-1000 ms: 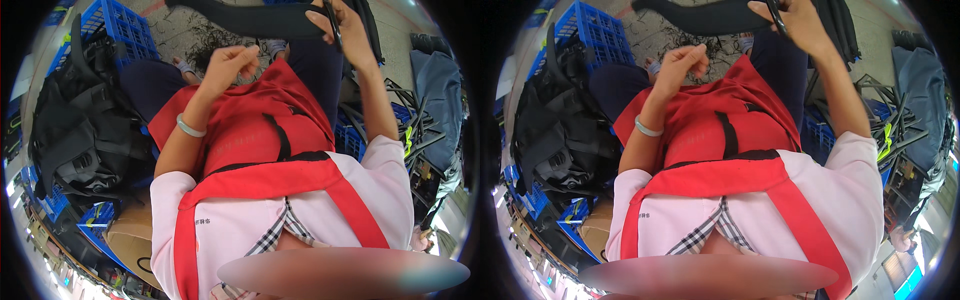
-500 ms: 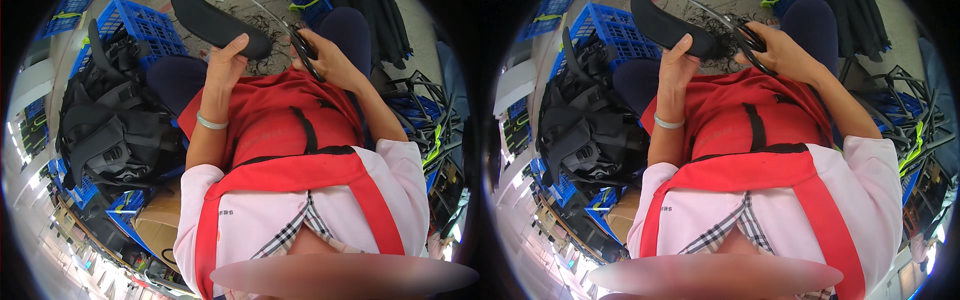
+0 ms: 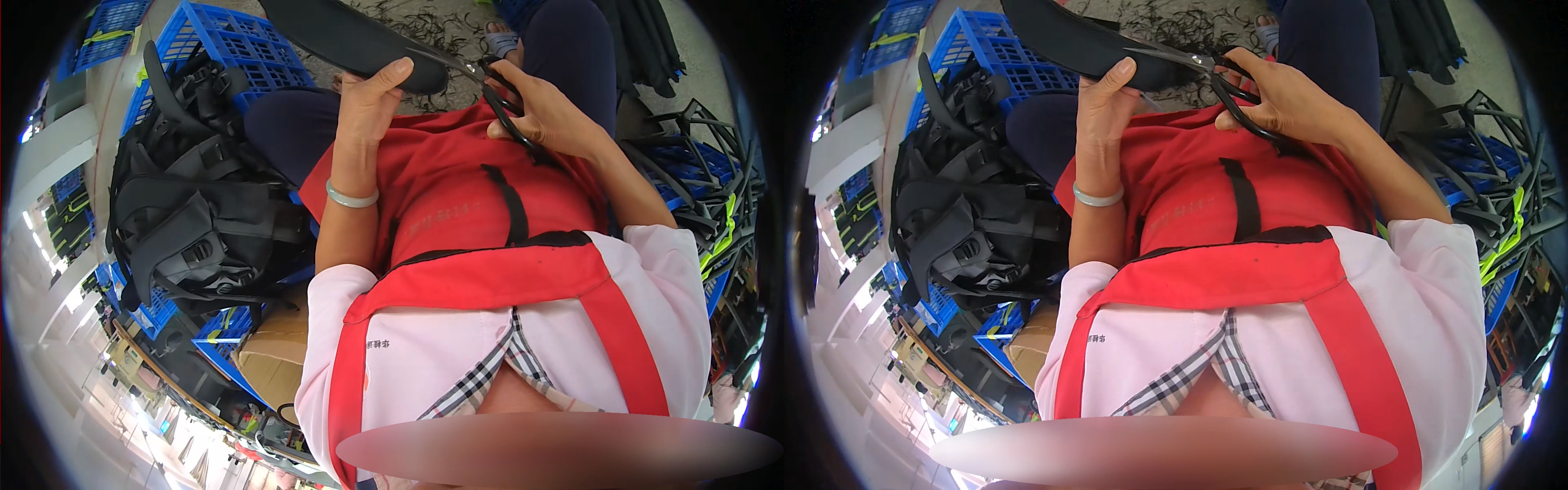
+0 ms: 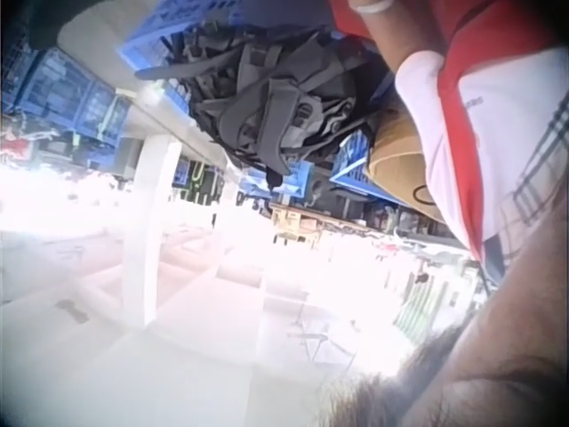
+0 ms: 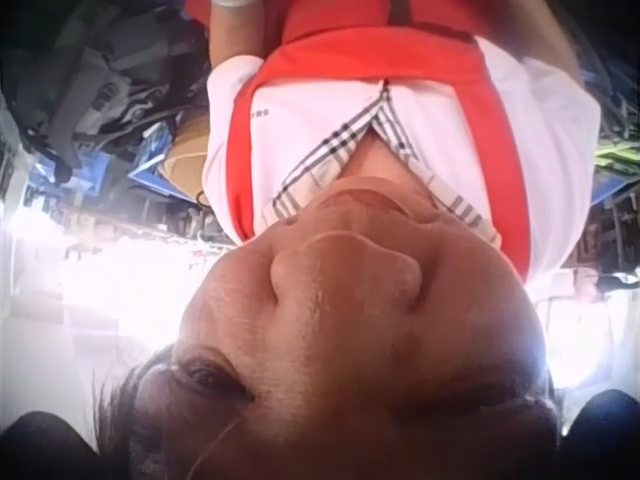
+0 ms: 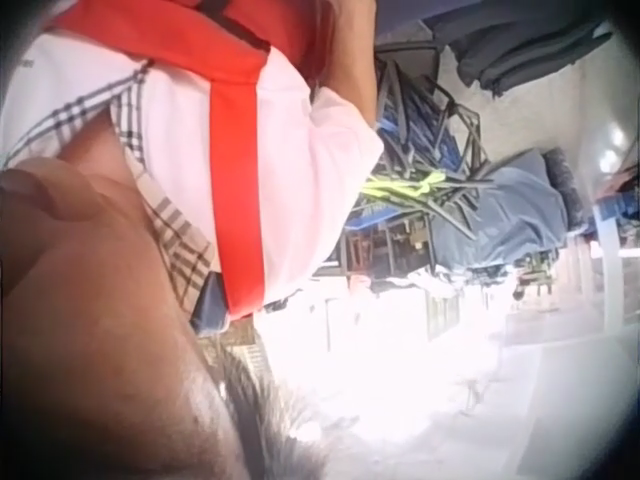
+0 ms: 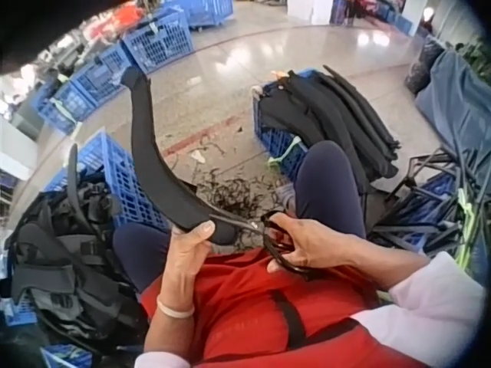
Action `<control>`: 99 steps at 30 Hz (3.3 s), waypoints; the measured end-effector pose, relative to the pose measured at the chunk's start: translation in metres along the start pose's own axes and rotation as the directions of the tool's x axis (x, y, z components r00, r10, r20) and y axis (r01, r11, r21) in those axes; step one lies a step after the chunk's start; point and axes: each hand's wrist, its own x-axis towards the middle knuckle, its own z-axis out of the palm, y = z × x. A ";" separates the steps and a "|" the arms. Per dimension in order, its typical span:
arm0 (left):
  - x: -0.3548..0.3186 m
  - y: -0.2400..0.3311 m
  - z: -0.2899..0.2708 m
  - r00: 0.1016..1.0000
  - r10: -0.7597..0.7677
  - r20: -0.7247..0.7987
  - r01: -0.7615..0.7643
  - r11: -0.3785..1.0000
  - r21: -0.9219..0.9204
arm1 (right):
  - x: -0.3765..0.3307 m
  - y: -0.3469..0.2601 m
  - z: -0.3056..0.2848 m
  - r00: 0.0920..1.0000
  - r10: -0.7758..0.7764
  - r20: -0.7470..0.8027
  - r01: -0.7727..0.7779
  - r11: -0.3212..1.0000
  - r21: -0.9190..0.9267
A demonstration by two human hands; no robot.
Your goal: Trimming excess material from black backpack straps using scissors.
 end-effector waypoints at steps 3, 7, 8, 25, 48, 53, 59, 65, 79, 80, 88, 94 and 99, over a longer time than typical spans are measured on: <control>-0.003 0.002 0.006 1.000 -0.010 0.008 0.009 0.999 0.034 | 0.003 -0.004 0.001 1.000 -0.017 0.005 0.017 1.000 0.005; -0.002 -0.002 0.012 1.000 -0.008 -0.009 0.008 1.000 0.015 | 0.009 -0.011 0.002 0.999 0.040 0.033 -0.037 0.995 -0.094; -0.002 -0.002 0.011 1.000 -0.007 -0.008 0.007 1.000 0.014 | 0.011 -0.012 0.001 0.999 0.040 0.033 -0.037 0.995 -0.095; 0.003 -0.002 0.000 0.999 0.046 0.010 -0.046 0.999 0.020 | 0.008 -0.002 0.004 0.999 0.027 -0.030 -0.028 0.999 -0.039; 0.000 0.001 -0.002 1.000 0.029 0.003 -0.029 0.999 -0.020 | 0.010 0.004 0.008 0.999 0.043 -0.005 -0.044 0.999 -0.022; 0.000 0.000 0.000 0.999 0.035 0.000 -0.035 0.998 -0.061 | 0.008 0.005 0.009 0.999 -0.018 0.030 0.020 0.999 -0.047; -0.001 0.002 -0.003 1.000 0.009 -0.013 -0.010 0.999 -0.052 | 0.004 0.008 0.007 0.994 -0.109 0.019 0.110 0.988 -0.109; -0.001 0.000 -0.005 0.999 0.039 0.021 -0.039 0.999 -0.013 | 0.008 0.001 0.011 0.999 -0.039 0.005 0.040 0.996 -0.086; 0.000 -0.001 0.006 0.999 -0.001 -0.038 0.000 1.000 -0.021 | 0.018 0.000 0.012 0.994 -0.059 -0.094 0.056 0.998 -0.031; 0.000 -0.005 0.003 0.999 0.002 -0.034 -0.003 1.000 -0.022 | 0.017 0.003 0.014 0.995 -0.045 -0.093 0.047 0.999 0.027; -0.003 -0.020 0.015 0.998 -0.057 -0.002 0.057 0.998 -0.015 | 0.039 -0.012 0.030 0.974 -0.028 -0.226 0.112 0.923 0.368; -0.004 0.006 -0.011 0.959 -0.077 -0.271 0.186 0.896 0.402 | 0.034 -0.022 0.010 0.964 -0.205 -0.168 0.225 0.968 0.112; 0.012 0.046 -0.030 0.883 0.364 -0.296 -0.299 0.923 0.244 | 0.019 -0.006 -0.026 0.970 -0.244 0.007 0.244 0.968 -0.056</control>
